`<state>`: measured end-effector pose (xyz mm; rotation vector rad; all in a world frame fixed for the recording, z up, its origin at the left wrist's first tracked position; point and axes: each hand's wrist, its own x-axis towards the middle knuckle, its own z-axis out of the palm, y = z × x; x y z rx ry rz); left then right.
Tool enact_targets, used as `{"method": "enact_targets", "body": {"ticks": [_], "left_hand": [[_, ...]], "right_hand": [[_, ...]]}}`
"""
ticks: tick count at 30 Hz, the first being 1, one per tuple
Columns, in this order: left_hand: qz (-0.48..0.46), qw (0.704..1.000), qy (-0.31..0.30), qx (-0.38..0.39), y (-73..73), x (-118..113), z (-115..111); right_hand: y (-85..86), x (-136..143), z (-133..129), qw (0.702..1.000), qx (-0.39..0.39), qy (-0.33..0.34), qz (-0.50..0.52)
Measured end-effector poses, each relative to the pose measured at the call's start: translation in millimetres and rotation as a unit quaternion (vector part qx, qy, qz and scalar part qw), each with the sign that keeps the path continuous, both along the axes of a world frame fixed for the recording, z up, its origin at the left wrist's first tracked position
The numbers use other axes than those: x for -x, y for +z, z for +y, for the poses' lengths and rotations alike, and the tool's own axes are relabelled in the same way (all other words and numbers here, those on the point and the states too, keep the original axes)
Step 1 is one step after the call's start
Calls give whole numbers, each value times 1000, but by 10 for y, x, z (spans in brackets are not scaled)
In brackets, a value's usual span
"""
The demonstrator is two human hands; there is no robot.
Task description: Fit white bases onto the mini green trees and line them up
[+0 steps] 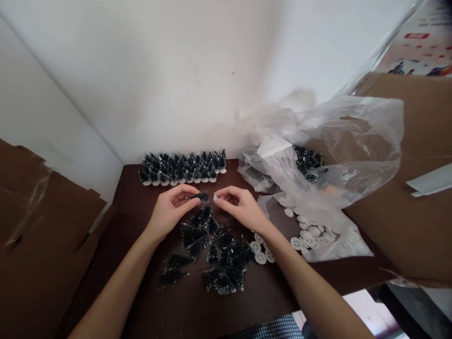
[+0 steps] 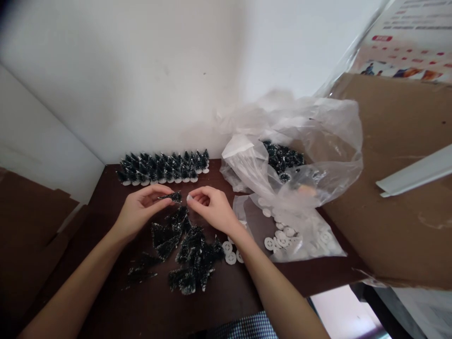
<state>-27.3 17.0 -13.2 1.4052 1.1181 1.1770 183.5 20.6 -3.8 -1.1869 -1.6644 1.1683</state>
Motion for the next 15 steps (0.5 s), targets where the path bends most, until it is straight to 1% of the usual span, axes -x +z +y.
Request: {"method": "enact_targets", "body": {"ticks": [2, 5, 10, 15], "left_hand": [[-12, 1000, -5, 6, 8, 0, -6], [-9, 1000, -5, 3, 15, -1, -9], [1, 1000, -10, -13, 20, 0, -2], [-9, 1000, -16, -20, 31, -2, -8]], "right_hand": [[-14, 28, -6, 996, 55, 6, 65], [-27, 55, -8, 987, 104, 9, 126], [-50, 71, -1, 971, 144, 11, 190], [-77, 79, 4, 963, 160, 7, 217]]}}
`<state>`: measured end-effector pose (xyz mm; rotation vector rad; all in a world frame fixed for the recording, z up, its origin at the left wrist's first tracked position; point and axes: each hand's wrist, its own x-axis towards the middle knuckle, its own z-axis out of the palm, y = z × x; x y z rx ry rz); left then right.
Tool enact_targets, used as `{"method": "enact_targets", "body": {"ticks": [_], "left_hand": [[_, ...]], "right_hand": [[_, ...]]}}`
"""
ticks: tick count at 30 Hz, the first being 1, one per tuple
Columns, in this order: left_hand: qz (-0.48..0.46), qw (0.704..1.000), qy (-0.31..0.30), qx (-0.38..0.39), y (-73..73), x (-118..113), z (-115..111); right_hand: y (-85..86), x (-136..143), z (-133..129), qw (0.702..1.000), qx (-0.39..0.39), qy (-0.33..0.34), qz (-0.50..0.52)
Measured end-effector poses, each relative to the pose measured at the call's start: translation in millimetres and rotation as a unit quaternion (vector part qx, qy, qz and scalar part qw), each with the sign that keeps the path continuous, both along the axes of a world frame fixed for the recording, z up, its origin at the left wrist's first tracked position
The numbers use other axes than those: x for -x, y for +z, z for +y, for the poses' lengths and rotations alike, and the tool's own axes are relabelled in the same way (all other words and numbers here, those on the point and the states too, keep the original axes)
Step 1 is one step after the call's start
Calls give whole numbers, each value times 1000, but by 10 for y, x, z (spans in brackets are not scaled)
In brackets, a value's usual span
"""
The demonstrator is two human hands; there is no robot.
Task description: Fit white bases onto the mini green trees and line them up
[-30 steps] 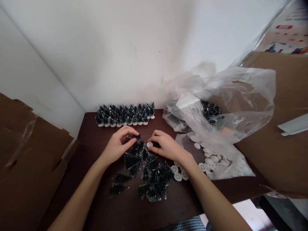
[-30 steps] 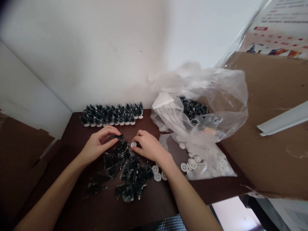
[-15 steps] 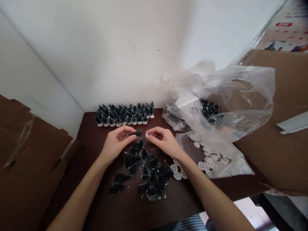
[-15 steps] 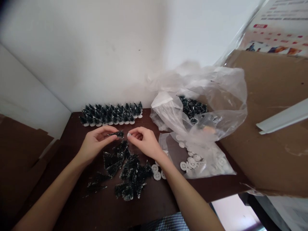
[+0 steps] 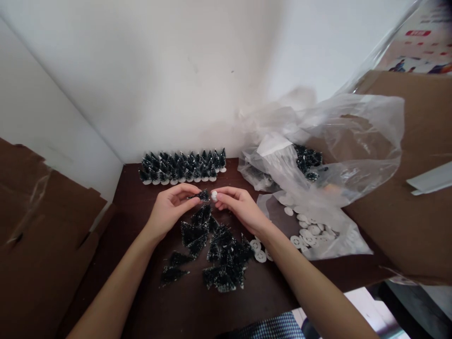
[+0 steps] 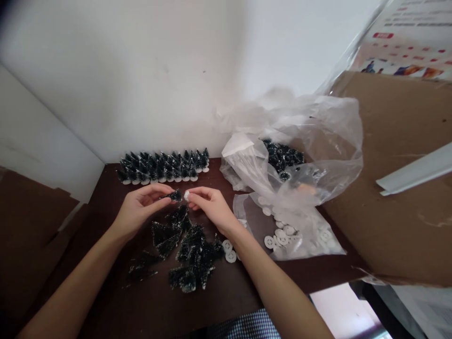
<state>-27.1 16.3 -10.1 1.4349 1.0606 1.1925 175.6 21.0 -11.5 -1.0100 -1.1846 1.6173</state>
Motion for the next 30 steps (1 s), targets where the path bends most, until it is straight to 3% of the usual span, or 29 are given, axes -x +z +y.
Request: {"method": "enact_targets", "body": {"ticks": [5, 30], "left_hand": [[-11, 1000, -18, 2, 7, -6, -11], [-9, 1000, 6, -17, -24, 1, 5]], "right_hand": [[-10, 3, 2, 1000, 4, -6, 11], [3, 10, -6, 999, 29, 4, 36]]}}
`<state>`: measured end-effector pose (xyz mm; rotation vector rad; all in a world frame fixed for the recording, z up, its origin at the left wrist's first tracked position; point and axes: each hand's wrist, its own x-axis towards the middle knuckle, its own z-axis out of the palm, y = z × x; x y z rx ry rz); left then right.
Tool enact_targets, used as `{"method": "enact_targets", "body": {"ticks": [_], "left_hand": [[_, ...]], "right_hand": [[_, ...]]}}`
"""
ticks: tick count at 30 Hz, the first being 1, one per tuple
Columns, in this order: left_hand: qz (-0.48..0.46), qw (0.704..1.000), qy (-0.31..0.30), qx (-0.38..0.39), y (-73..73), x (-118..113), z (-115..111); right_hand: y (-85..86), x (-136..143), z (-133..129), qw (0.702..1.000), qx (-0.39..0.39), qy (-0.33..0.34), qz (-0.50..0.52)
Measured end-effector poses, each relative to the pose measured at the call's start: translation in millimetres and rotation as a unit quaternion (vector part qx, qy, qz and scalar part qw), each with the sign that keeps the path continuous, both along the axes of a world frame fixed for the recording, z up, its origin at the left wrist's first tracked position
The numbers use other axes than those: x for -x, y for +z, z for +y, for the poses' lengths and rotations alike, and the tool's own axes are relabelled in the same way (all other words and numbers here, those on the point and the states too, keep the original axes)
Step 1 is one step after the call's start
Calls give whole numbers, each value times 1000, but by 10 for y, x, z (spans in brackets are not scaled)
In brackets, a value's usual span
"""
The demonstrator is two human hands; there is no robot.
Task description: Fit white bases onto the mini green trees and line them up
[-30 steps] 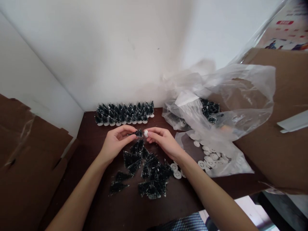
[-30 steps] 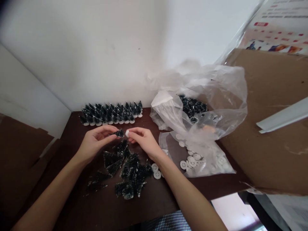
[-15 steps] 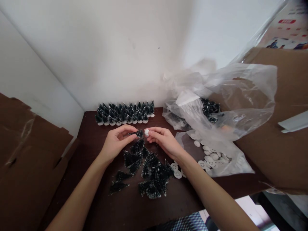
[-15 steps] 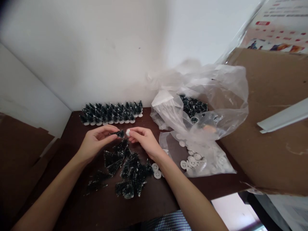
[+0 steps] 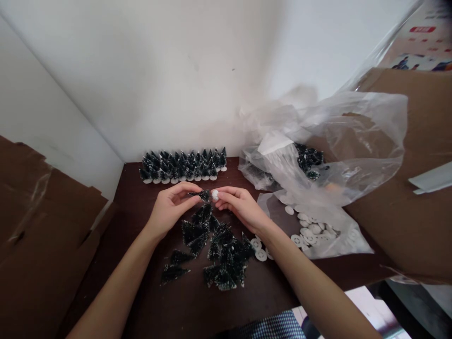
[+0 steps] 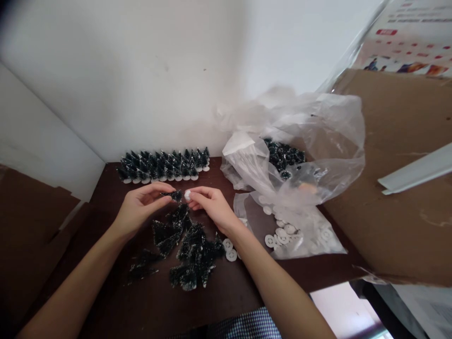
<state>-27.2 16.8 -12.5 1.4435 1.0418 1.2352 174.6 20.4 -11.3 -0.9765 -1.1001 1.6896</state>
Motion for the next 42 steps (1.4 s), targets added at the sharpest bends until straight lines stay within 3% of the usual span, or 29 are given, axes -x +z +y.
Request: {"method": "enact_targets", "body": {"ticks": [42], "left_hand": [[18, 1000, 10, -8, 31, -11, -17]], "right_hand": [[-2, -5, -2, 999, -9, -1, -33]]}}
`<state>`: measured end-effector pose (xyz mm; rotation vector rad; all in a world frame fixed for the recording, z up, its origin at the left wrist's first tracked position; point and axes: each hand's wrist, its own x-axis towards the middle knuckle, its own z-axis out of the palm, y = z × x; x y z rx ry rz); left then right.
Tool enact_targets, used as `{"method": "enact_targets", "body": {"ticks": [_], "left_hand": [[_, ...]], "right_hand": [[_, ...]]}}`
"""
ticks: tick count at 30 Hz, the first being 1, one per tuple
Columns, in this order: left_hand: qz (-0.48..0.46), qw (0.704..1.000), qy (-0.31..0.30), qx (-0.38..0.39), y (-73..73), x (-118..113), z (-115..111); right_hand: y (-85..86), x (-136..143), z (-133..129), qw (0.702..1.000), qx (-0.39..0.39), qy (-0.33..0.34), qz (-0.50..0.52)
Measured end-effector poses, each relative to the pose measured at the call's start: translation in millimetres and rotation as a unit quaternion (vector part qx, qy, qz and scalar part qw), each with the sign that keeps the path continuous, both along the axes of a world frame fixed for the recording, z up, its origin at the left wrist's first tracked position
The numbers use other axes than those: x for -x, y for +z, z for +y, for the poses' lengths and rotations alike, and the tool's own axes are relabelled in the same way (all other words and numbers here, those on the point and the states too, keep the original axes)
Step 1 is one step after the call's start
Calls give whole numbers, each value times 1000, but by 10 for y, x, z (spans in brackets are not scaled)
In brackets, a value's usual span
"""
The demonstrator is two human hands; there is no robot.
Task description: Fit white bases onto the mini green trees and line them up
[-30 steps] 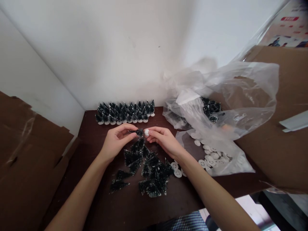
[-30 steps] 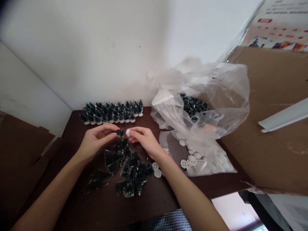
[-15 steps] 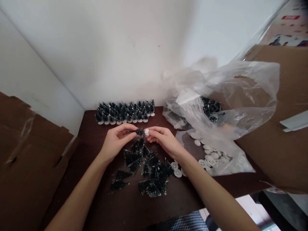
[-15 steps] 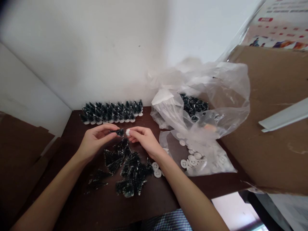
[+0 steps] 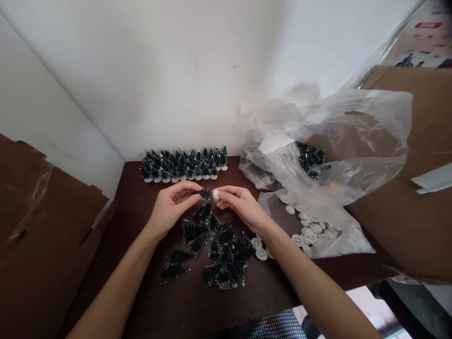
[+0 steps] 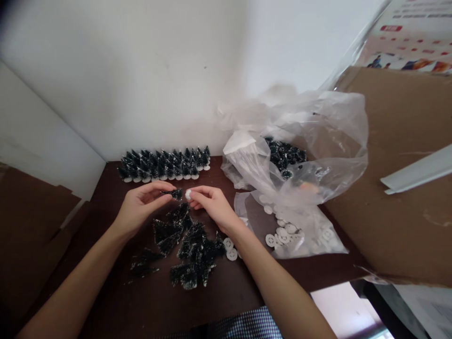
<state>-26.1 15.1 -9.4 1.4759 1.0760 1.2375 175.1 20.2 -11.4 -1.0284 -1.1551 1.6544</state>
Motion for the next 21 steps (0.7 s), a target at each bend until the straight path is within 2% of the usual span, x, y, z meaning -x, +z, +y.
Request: {"method": "enact_targets", "body": {"ticks": [21], "left_hand": [[8, 1000, 9, -4, -23, 2, -3]], "right_hand": [[9, 4, 0, 1000, -15, -7, -26]]}}
